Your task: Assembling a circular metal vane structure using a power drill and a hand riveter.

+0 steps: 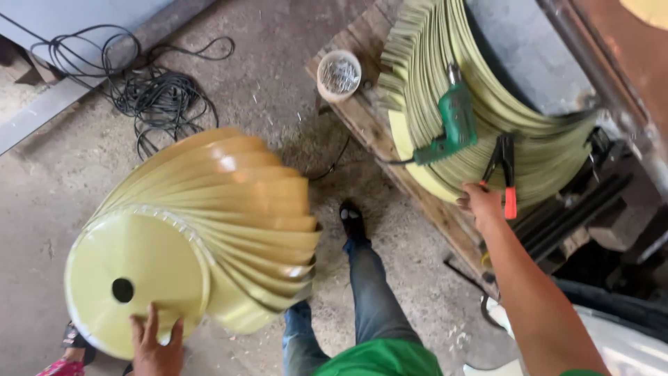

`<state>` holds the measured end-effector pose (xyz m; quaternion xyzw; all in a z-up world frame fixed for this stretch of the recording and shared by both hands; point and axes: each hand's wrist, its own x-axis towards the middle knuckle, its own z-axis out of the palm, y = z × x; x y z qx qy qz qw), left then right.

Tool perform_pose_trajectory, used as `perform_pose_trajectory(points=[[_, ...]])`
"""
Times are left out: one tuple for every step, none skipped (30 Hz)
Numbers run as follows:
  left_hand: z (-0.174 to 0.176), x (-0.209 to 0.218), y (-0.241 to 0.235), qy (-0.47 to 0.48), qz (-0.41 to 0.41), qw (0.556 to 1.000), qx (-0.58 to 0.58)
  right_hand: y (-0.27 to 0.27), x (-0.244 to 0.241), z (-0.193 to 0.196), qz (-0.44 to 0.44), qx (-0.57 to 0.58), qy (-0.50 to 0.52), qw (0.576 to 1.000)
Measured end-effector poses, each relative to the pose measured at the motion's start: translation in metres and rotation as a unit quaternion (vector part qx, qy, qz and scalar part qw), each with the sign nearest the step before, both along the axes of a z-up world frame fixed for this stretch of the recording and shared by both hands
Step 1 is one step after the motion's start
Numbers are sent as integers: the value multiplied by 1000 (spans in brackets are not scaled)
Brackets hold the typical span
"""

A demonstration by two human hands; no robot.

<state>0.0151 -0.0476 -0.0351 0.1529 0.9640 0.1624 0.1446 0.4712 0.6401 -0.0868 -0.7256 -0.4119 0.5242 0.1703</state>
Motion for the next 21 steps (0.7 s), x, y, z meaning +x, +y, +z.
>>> perform_pose_trajectory(points=[[-5, 5, -6, 20, 4, 1000, -14, 8, -7, 0, 21, -21, 23, 999], [-7, 1, -2, 21, 11, 1000, -20, 21, -24, -2, 27, -27, 25, 999], [-9, -1, -2, 23, 19, 998, -47, 31, -39, -3, 1, -43, 65, 997], [-10, -3, -5, 24, 28, 997, -74, 38, -55, -5, -26, -58, 104, 992], [-8, 0, 12, 19, 42, 996, -81, 50, -62, -8, -12, -66, 100, 993], [-6, 2, 24, -16, 57, 994, -87, 57, -70, -11, -70, -74, 138, 985], [9, 10, 18, -44, 90, 990, -101, 57, -97, -21, -112, -96, 178, 973], [5, 9, 36, -41, 123, 985, -116, 76, -81, -38, -84, -119, 177, 973], [9, 13, 44, -47, 110, 987, -106, 90, -76, -61, -98, -123, 187, 970], [12, 12, 48, -52, 97, 989, -95, 104, -74, -87, -113, -128, 195, 966], [12, 17, 53, -46, 138, 983, -113, 111, -66, -99, -78, -157, 194, 965], [13, 17, 58, -66, 158, 977, -125, 120, -61, -113, -67, -161, 186, 967], [9, 8, 73, -89, 170, 973, -128, 140, -50, -120, -62, -155, 178, 970], [27, 12, 73, -86, 202, 966, -136, 132, -63, -115, -34, -173, 177, 968], [35, 7, 85, -103, 214, 959, -157, 131, -62, -105, -7, -153, 250, 956], [41, 2, 99, -120, 226, 950, -178, 133, -61, -96, 20, -137, 323, 936], [43, 3, 101, -123, 236, 948, -176, 142, -54, -104, 30, -140, 321, 936], [44, 4, 103, -105, 211, 950, -202, 151, -49, -113, 4, -120, 316, 941], [44, 0, 107, -86, 183, 953, -226, 161, -42, -120, -24, -95, 313, 945], [54, -5, 115, -88, 189, 952, -223, 162, -44, -110, -17, -94, 312, 945], [65, -6, 121, -99, 182, 947, -246, 163, -41, -97, -58, -98, 319, 941]])
